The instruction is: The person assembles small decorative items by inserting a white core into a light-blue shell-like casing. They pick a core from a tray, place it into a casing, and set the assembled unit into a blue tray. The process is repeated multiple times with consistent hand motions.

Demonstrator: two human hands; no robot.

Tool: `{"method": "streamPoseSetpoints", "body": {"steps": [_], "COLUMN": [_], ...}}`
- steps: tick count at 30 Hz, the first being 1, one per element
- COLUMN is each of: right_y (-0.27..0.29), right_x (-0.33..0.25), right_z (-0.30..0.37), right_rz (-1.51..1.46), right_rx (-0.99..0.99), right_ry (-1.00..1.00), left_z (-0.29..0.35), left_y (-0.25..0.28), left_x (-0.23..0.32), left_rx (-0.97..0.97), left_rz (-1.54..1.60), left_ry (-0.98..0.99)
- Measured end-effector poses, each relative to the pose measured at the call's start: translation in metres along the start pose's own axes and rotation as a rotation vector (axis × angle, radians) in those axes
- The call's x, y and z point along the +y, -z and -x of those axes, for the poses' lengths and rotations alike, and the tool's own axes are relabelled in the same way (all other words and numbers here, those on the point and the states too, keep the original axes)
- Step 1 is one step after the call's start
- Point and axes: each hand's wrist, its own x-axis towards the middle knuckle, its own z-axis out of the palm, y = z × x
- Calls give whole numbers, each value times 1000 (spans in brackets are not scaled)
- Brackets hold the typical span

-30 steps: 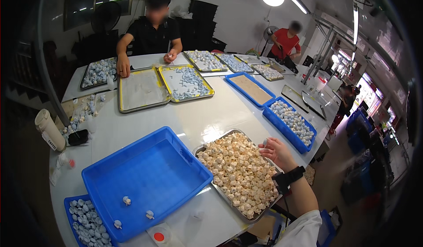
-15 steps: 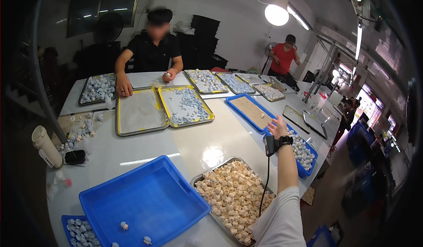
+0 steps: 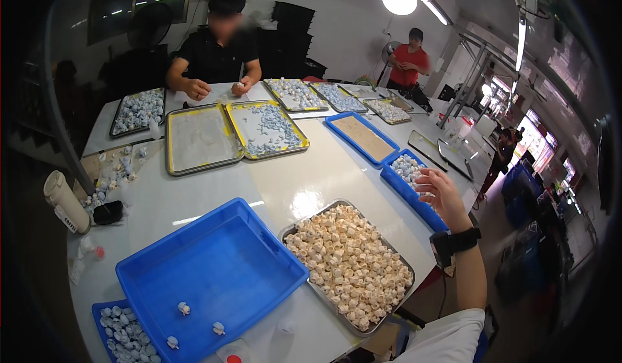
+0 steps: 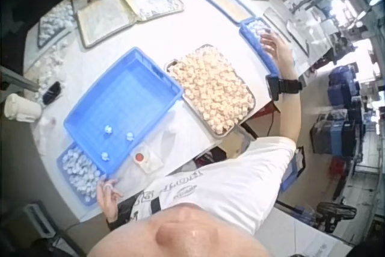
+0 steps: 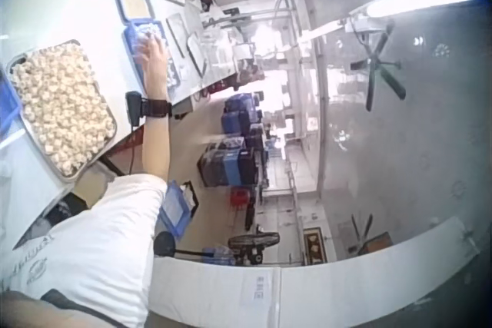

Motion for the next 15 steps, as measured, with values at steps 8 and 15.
{"method": "streamPoseSetpoints", "body": {"steps": [8,15], "right_y": [-78,-106], "right_x": [8,107], "right_z": [171,208], "right_rz": [888,1260], "right_rx": [-254,-3], "right_ry": [352,306], "left_z": [-2,1], "left_y": [14,10], "left_x": [-7,-9], "left_rx": [-206,-421], "left_rz": [-50,-2], "left_ry": [-152,-193]}}
